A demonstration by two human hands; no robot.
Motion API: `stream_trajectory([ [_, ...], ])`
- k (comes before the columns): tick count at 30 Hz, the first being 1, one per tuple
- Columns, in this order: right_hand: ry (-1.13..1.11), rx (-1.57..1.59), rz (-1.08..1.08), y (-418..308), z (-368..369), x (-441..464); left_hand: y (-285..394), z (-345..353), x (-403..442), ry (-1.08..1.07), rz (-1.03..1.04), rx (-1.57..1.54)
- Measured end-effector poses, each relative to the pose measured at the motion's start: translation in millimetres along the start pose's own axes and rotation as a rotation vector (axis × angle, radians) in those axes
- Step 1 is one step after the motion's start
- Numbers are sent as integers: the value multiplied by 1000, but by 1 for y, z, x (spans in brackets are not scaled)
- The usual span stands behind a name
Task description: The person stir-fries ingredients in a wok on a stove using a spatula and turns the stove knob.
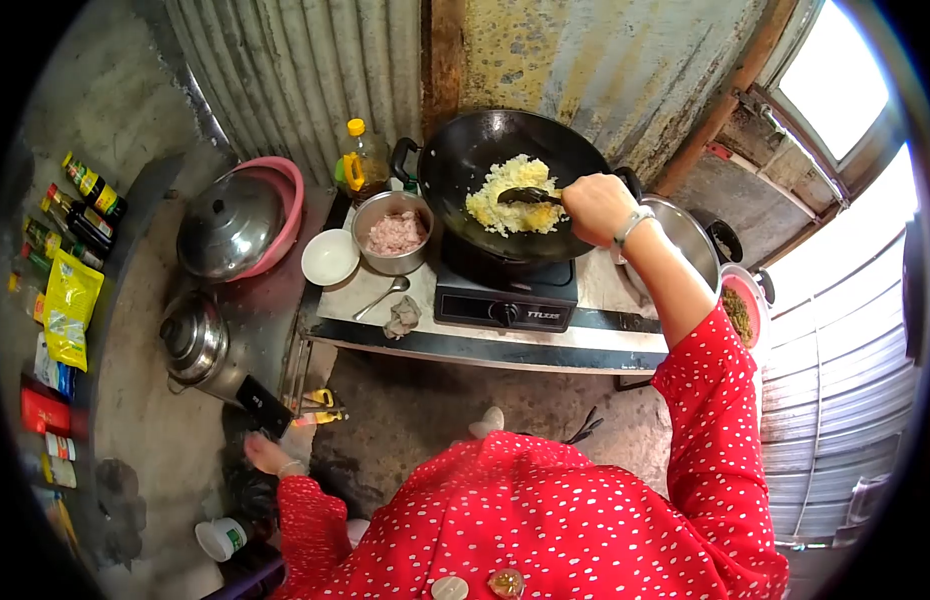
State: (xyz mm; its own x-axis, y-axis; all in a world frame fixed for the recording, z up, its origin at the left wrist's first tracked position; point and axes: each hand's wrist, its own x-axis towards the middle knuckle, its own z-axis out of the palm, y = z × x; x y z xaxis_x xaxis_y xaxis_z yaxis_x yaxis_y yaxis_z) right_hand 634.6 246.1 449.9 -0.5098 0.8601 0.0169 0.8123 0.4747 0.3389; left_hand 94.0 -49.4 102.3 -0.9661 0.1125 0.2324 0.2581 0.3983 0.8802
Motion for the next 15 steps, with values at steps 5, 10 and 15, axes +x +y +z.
stream_trajectory([
  [5, 9, 28, -82, -6, 6, 7, 33, 29, -111, -477, 200, -280],
  [10, -44, 20, -81, 7, 11, 7, 80, 60, -197, -885, 18, -318],
  [15, 8, 561, 313, 91, 49, -2, 130, 94, -231, -1055, 39, -399],
])
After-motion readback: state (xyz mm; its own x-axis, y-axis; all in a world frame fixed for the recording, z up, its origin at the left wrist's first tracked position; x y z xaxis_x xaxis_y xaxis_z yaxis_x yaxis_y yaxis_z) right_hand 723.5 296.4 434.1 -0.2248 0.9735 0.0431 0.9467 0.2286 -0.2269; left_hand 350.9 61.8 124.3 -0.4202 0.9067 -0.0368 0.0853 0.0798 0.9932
